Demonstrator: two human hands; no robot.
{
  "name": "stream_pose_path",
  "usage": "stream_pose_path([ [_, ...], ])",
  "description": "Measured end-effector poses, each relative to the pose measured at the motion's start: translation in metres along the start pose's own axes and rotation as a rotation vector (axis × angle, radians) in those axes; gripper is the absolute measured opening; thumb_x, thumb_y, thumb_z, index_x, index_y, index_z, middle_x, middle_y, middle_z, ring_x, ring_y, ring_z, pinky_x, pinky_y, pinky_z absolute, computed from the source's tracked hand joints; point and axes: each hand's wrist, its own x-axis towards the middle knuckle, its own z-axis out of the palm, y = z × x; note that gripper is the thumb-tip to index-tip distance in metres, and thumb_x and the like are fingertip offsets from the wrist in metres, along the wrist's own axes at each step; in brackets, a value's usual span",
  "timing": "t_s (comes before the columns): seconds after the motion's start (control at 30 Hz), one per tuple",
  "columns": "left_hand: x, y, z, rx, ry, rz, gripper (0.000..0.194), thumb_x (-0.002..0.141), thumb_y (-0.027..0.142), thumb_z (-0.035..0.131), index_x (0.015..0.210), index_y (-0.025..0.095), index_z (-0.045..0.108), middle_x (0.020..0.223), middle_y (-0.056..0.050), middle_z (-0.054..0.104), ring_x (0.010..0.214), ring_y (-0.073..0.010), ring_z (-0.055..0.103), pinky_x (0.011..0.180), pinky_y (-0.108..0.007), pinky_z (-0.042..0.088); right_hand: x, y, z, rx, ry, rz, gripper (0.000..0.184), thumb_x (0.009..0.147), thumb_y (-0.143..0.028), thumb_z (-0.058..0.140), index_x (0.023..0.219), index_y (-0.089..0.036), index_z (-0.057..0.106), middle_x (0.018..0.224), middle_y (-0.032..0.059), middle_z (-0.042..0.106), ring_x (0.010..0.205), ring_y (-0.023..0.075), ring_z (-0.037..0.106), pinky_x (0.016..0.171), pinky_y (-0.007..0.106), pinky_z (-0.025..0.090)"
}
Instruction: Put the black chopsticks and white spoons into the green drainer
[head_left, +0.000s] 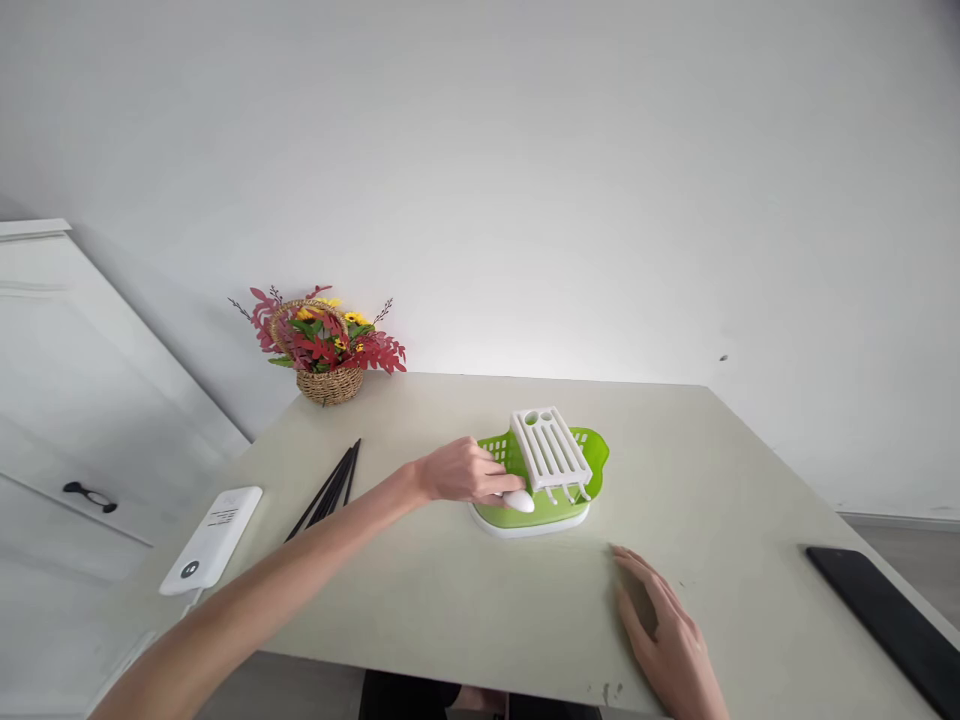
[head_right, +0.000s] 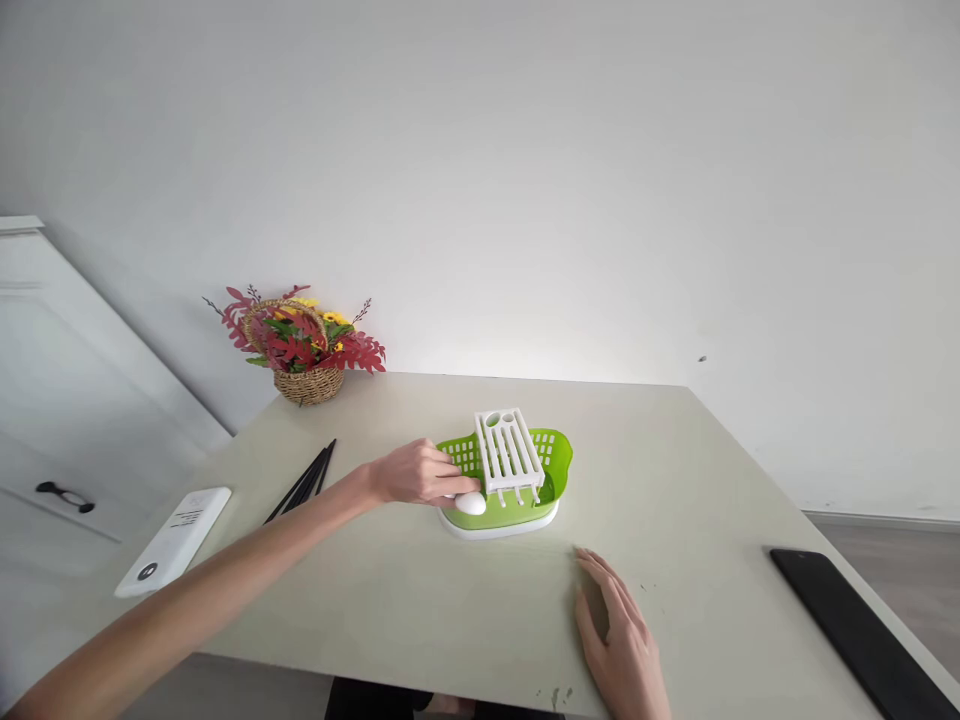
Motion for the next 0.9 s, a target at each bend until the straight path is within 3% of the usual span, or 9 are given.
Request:
stream_pose_path([
  [0.27,0.025,-0.010,-0.041,0.116,0.025,0.122,0.018,0.102,0.014,0.051,0.102,0.018,0.069,0.057,0.005,0.056,0.048,-0.0098,0.052,0.042,-0.027,0.026,0.002,-0.003,0.000,0.003,0.021,-0.008,0.040,0.100,-0.049,0.045,0.133,-0.032,0.060,0.144,0.0034,0.062,0.134,0.0274,0.057,0.109,0.050,0.051],
  [0.43,0.032,-0.021,-0.069,-0.006,0.036,0.020,0.019,0.105,0.028,0.054,0.109,0.017,0.069,0.064,0.003,0.065,0.053,-0.0088,0.058,0.047,-0.023,0.037,0.003,-0.005,-0.001,-0.003,0.035,-0.012,0.040,0.099,-0.048,0.046,0.131,-0.030,0.061,0.142,0.0046,0.064,0.133,0.0275,0.059,0.109,0.049,0.051],
  [0.57,0.030,-0.039,-0.083,-0.175,0.133,-0.290,0.023,0.100,0.039,0.061,0.106,0.021,0.074,0.074,0.003,0.075,0.051,-0.0051,0.056,0.050,-0.018,0.041,0.004,-0.006,-0.001,-0.002,0.044,-0.019,0.040,0.099,-0.047,0.046,0.130,-0.029,0.063,0.141,0.0054,0.065,0.132,0.0276,0.060,0.109,0.048,0.051],
  [0.7,0.019,-0.064,-0.091,-0.243,0.269,-0.723,0.031,0.093,0.047,0.068,0.088,0.018,0.078,0.062,0.004,0.071,0.047,-0.0052,0.053,0.046,-0.016,0.038,0.004,-0.006,-0.001,0.000,0.032,-0.012,0.040,0.099,-0.048,0.046,0.131,-0.030,0.063,0.141,0.0047,0.065,0.132,0.0278,0.060,0.108,0.049,0.052],
  [0.8,0.003,-0.085,-0.093,-0.298,0.334,-1.018,0.041,0.089,0.052,0.069,0.081,0.012,0.076,0.059,0.000,0.071,0.050,-0.0086,0.058,0.047,-0.016,0.040,0.004,-0.005,-0.001,0.001,0.032,-0.008,0.040,0.099,-0.048,0.046,0.131,-0.029,0.063,0.141,0.0056,0.065,0.132,0.0279,0.060,0.109,0.049,0.052],
  [0.9,-0.026,-0.103,-0.089,-0.447,0.305,-1.200,0.046,0.087,0.055,0.068,0.077,0.011,0.073,0.064,-0.003,0.073,0.057,-0.0134,0.065,0.052,-0.018,0.046,0.003,-0.004,0.000,-0.001,0.035,-0.011,0.040,0.099,-0.048,0.046,0.131,-0.029,0.063,0.141,0.0054,0.065,0.132,0.0279,0.059,0.109,0.049,0.051],
])
